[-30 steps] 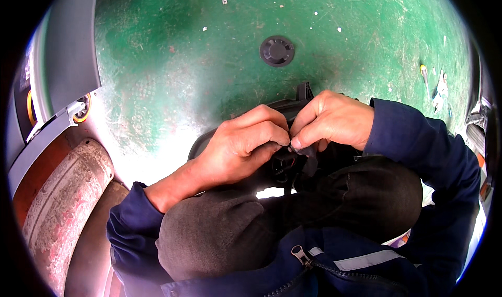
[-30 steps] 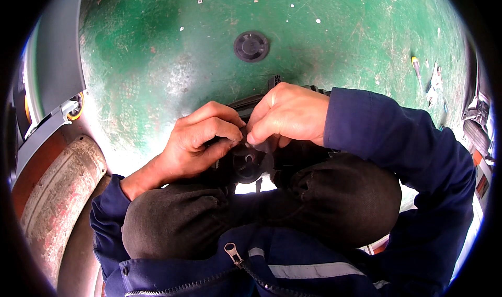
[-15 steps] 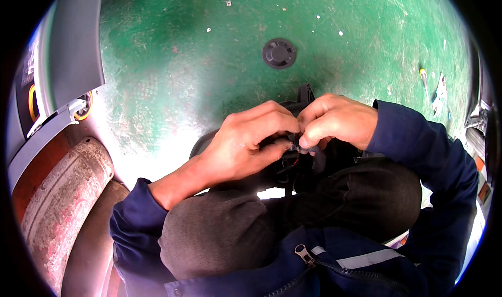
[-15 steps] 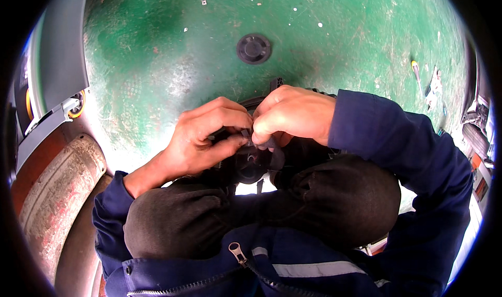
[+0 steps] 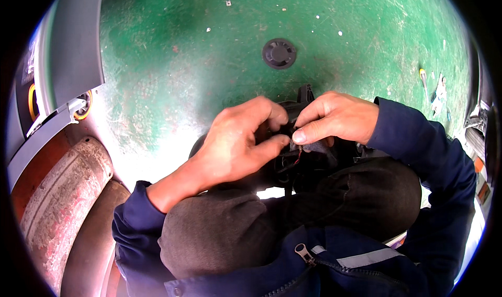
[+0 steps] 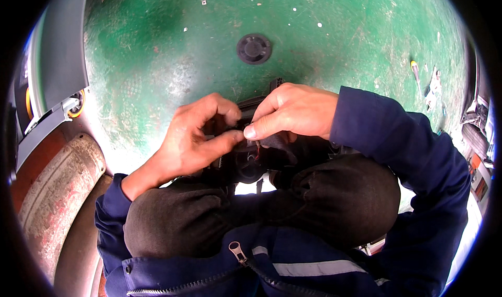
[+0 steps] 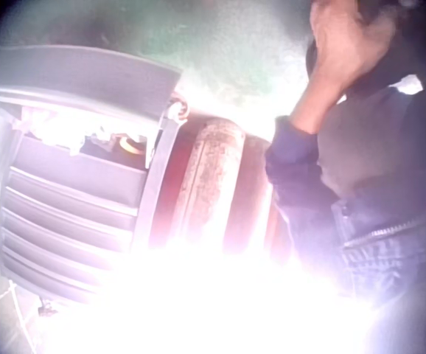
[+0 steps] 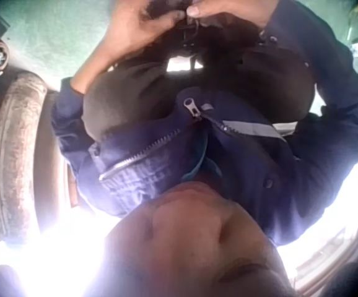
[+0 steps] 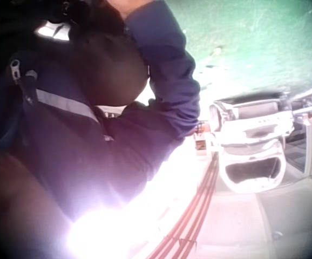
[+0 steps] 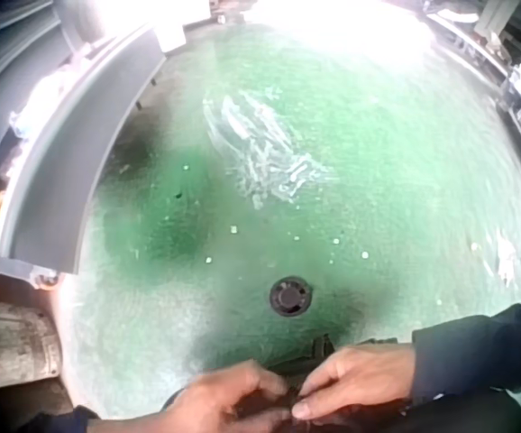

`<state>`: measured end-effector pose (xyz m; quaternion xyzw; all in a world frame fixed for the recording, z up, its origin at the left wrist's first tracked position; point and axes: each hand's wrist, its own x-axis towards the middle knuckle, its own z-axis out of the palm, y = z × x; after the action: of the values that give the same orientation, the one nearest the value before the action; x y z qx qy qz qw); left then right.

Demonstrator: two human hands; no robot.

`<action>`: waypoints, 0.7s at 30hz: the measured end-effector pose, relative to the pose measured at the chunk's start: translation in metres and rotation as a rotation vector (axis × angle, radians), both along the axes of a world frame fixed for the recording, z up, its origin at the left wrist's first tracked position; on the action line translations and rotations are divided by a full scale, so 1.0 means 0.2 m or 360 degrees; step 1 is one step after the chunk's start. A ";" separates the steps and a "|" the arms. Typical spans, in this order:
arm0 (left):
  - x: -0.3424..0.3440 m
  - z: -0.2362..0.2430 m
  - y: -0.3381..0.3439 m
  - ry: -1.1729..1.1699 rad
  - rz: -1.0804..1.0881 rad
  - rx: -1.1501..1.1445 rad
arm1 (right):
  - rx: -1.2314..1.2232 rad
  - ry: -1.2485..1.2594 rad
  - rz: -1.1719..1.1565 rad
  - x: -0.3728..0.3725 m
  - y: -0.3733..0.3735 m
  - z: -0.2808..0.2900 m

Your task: The person holds a black plastic automotive part and wraps electrical tape around a wire connector on the part. The person repeatedly tears off pieces of tape and wraps them around the connector, then repositions the part to continue wrapping.

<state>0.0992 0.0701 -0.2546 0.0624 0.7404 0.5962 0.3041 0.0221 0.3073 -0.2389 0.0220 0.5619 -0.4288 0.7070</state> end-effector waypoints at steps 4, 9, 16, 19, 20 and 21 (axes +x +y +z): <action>-0.01 0.01 -0.02 -0.0278 -0.0216 -0.0052 | -0.0023 -0.0027 -0.0048 0.02 0.02 -0.01; -0.12 0.11 0.00 -0.1012 -0.0419 -0.0026 | -0.0060 -0.0022 -0.0119 0.03 0.03 -0.03; -0.14 0.16 0.03 -0.1150 -0.0388 -0.0122 | 0.0010 0.0146 -0.0070 0.02 0.01 0.01; -0.12 0.16 0.04 -0.1032 -0.0395 -0.0156 | 0.0042 0.0168 -0.0095 0.03 0.01 0.00; -0.12 0.16 0.04 -0.0943 -0.0408 -0.0177 | 0.0053 0.0155 -0.0096 0.03 0.00 0.00; -0.12 0.16 0.05 -0.0851 -0.0426 -0.0197 | 0.0067 0.0146 -0.0101 0.03 0.00 0.00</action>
<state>0.0761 0.0797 -0.2216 -0.0184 0.6541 0.5000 0.5673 0.0278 0.3075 -0.2387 0.0351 0.6016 -0.4396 0.6660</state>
